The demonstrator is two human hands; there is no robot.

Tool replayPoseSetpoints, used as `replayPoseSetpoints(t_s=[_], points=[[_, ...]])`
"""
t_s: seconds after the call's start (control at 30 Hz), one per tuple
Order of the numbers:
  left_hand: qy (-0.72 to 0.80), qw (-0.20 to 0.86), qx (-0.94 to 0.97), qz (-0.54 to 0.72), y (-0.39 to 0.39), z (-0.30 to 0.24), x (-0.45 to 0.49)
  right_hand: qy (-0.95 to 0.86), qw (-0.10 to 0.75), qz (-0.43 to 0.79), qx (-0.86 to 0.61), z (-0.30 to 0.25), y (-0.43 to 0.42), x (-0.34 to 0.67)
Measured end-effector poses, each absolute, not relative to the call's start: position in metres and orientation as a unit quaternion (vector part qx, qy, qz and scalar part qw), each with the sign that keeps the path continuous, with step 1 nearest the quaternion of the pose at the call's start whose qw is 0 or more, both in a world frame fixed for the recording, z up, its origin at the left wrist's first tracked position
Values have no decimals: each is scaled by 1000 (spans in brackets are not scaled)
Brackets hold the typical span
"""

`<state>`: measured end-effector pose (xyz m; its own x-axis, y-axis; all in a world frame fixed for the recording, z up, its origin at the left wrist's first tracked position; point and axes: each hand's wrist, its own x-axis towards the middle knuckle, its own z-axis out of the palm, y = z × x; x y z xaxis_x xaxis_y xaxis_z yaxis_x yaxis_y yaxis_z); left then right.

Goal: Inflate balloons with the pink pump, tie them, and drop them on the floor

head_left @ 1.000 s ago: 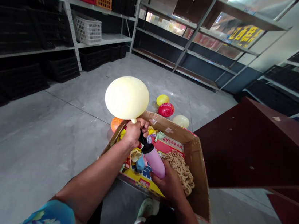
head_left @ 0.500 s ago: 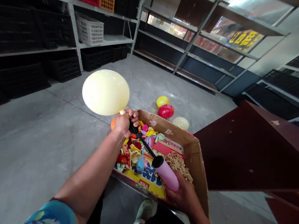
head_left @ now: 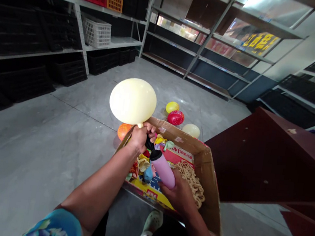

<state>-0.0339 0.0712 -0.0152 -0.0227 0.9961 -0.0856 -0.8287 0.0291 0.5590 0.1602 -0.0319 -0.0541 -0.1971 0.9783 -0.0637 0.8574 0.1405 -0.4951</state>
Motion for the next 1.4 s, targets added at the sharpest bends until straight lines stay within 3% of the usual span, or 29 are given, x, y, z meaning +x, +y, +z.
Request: replayPoseSetpoints(t_s=[0.37,0.83,1.4], points=[[232,637,160,718,79,-8,-63,-769,107,216,-592,-75,-47,232],[254,670,168,677,68,-15,-27,-738,137,213,-626,-53,-29,156],[248,640,160,709,77,-13,-52,-748,89,189,-630,-70,-47,217]])
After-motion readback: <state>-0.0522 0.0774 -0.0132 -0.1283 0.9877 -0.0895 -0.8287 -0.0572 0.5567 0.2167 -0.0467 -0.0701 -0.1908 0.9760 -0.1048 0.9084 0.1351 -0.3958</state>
